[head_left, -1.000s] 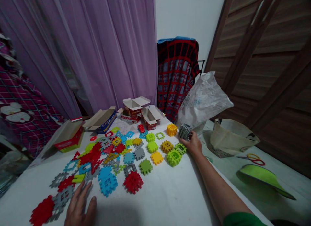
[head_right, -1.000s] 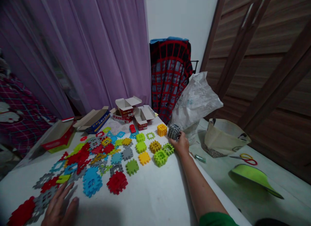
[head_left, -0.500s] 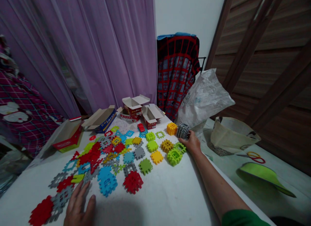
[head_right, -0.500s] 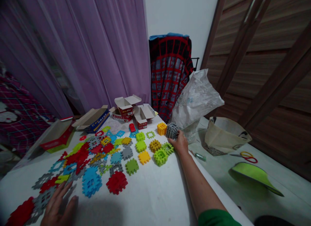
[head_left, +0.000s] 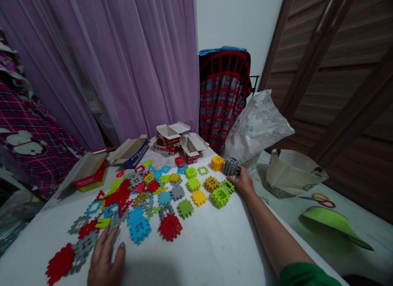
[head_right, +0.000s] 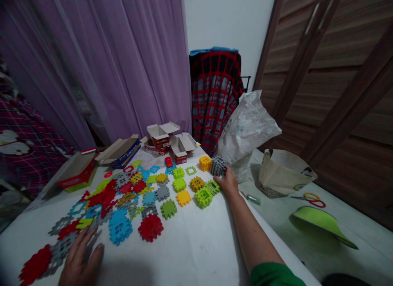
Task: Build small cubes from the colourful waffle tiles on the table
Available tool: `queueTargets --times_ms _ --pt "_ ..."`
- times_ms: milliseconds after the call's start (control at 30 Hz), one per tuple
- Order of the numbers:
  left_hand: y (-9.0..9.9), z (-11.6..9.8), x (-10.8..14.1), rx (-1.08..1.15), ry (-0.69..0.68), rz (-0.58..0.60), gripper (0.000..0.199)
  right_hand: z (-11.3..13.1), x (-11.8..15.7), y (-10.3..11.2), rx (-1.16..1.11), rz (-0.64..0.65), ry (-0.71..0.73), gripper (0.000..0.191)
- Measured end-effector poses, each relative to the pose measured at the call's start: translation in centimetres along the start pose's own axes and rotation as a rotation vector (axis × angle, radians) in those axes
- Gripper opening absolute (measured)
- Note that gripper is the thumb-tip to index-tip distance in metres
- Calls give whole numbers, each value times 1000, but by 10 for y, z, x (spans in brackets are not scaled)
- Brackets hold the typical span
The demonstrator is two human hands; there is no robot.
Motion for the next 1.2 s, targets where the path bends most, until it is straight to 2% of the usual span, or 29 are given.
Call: queueTargets --times_ms 133,333,500,667,867,1200 --pt "-1 -1 -1 7 15 25 46 -2 12 7 -105 -19 22 64" --pt "-3 -1 -2 59 -23 -41 45 -13 54 18 -210 -14 57 48" --pt "1 -10 -4 89 -15 -5 46 -6 80 24 -128 48 165 65" --pt "4 -15 -5 93 -40 21 47 4 86 21 120 66 301 68" --pt "3 -16 -5 45 -52 22 49 10 87 18 232 62 389 64" --pt "3 -16 -4 17 -37 22 50 21 89 19 330 71 351 50"
Point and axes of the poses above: each hand's wrist, its own x-axis away from the middle knuckle, its own y-axis out of the back of the hand, z = x × y, the point moved 3 cm from there along -x, towards the middle knuckle, and after that the axes turned 1 degree about -y, right-handed, at the moved point
